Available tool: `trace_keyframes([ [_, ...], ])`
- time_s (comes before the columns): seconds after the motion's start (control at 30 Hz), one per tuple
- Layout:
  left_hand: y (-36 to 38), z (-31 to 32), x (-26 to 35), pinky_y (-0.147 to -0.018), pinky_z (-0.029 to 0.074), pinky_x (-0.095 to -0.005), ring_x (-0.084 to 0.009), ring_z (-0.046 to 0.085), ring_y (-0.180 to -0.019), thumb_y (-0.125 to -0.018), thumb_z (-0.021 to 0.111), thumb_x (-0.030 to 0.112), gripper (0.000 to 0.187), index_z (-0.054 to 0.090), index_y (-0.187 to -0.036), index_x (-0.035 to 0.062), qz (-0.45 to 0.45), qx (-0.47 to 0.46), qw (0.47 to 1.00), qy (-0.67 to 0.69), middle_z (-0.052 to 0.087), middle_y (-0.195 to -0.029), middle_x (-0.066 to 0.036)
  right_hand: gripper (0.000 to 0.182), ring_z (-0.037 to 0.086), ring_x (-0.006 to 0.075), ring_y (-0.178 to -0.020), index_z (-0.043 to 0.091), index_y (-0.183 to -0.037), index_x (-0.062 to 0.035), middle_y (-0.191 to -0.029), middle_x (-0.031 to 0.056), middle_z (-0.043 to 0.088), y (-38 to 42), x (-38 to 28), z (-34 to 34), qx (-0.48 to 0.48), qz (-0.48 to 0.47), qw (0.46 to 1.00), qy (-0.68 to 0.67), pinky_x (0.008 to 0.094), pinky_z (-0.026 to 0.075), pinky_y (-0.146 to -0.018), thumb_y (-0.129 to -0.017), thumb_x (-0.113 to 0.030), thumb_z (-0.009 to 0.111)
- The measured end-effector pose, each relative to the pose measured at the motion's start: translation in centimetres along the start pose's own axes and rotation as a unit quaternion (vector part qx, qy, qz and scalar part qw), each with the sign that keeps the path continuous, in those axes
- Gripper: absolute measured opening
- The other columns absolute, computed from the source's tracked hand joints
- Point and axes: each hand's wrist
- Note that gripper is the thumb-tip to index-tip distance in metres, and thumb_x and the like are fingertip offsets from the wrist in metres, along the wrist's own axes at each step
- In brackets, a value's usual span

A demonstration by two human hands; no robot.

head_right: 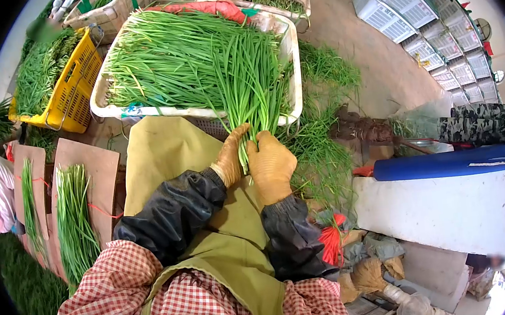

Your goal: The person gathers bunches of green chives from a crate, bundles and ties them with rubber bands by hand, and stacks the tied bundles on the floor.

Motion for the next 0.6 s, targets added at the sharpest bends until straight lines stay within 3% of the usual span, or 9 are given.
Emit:
trace_keyframes([
  [0.17,-0.5,-0.4,-0.3,-0.097,0.043,-0.0430,-0.0233,0.053,-0.115,-0.091,0.054,0.048,0.050,0.051,-0.133,0.0194,-0.016,-0.011,1.000,0.005,0.055,-0.127,-0.009,0.022,0.066,0.0359,-0.074,0.065,-0.090,-0.0071,-0.079,0.0151,0.068,-0.6,0.5,0.9,-0.021,0.018,1.000,0.006,0.0450,0.051,-0.067,-0.086,-0.029,0.061],
  [0.27,-2.2,-1.4,-0.6,-0.093,0.046,-0.0429,-0.0241,0.055,-0.111,-0.090,0.058,0.046,0.051,0.052,-0.131,0.0164,-0.031,-0.017,0.999,0.033,0.057,-0.124,-0.010,0.022,0.066,0.0357,-0.072,0.064,-0.088,-0.0069,-0.077,0.0155,0.067,0.0,0.6,0.7,0.015,0.047,0.994,-0.093,0.0428,0.051,-0.066,-0.087,-0.029,0.061],
  [0.33,-2.5,-1.6,-0.9,-0.087,0.051,-0.0403,-0.0273,0.061,-0.100,-0.090,0.061,0.039,0.045,0.054,-0.126,0.0142,0.005,0.026,1.000,-0.005,0.061,-0.115,-0.012,0.019,0.064,0.0336,-0.071,0.064,-0.087,-0.0062,-0.077,0.0148,0.066,0.8,0.7,0.7,-0.006,0.012,0.968,-0.252,0.0396,0.050,-0.065,-0.087,-0.025,0.064],
  [0.37,-2.8,-1.7,-0.9,-0.087,0.051,-0.0403,-0.0273,0.061,-0.100,-0.090,0.061,0.039,0.045,0.054,-0.126,0.0142,0.003,0.027,1.000,-0.007,0.061,-0.115,-0.012,0.019,0.064,0.0336,-0.071,0.064,-0.087,-0.0062,-0.077,0.0148,0.066,1.2,1.0,0.8,-0.006,0.014,0.967,-0.253,0.0396,0.050,-0.065,-0.087,-0.025,0.064],
  [0.43,-3.5,-1.9,-0.5,-0.081,0.054,-0.0422,-0.0298,0.065,-0.090,-0.090,0.062,0.032,0.040,0.053,-0.124,0.0137,-0.042,0.020,0.999,0.002,0.065,-0.108,-0.015,0.010,0.052,0.0124,-0.063,0.063,-0.088,-0.0007,-0.071,0.0054,0.057,1.9,1.6,1.2,0.014,-0.093,0.930,-0.355,0.0280,0.044,-0.059,-0.085,-0.009,0.068],
  [0.47,-3.6,-2.0,-0.4,-0.081,0.054,-0.0422,-0.0298,0.065,-0.090,-0.090,0.062,0.032,0.040,0.053,-0.124,0.0137,-0.042,0.021,0.999,0.000,0.065,-0.108,-0.015,0.010,0.052,0.0124,-0.063,0.063,-0.088,-0.0007,-0.071,0.0054,0.057,2.4,1.6,0.8,0.014,-0.092,0.929,-0.357,0.0280,0.044,-0.059,-0.085,-0.009,0.068],
  [0.57,-4.1,-2.9,-0.1,-0.070,0.058,-0.0479,-0.0323,0.069,-0.081,-0.090,0.064,0.022,0.034,0.058,-0.121,0.0107,-0.148,-0.106,0.977,0.113,0.067,-0.106,-0.023,0.007,0.052,0.0095,-0.065,0.063,-0.085,-0.0004,-0.074,0.0032,0.056,3.8,1.7,0.2,0.000,-0.172,0.895,-0.412,0.0250,0.042,-0.058,-0.085,-0.006,0.068],
  [0.6,-4.5,-3.0,-0.3,-0.066,0.060,-0.0443,-0.0308,0.069,-0.076,-0.090,0.064,0.022,0.037,0.057,-0.123,0.0093,-0.100,-0.162,0.980,0.063,0.067,-0.106,-0.022,0.007,0.052,0.0095,-0.065,0.063,-0.085,-0.0004,-0.074,0.0032,0.056,4.5,1.5,-0.8,-0.004,-0.168,0.894,-0.414,0.0250,0.042,-0.058,-0.085,-0.006,0.068],
])
Point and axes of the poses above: each hand's wrist, its own y-axis away from the middle knuckle, its own z-axis out of the palm, x = y × z
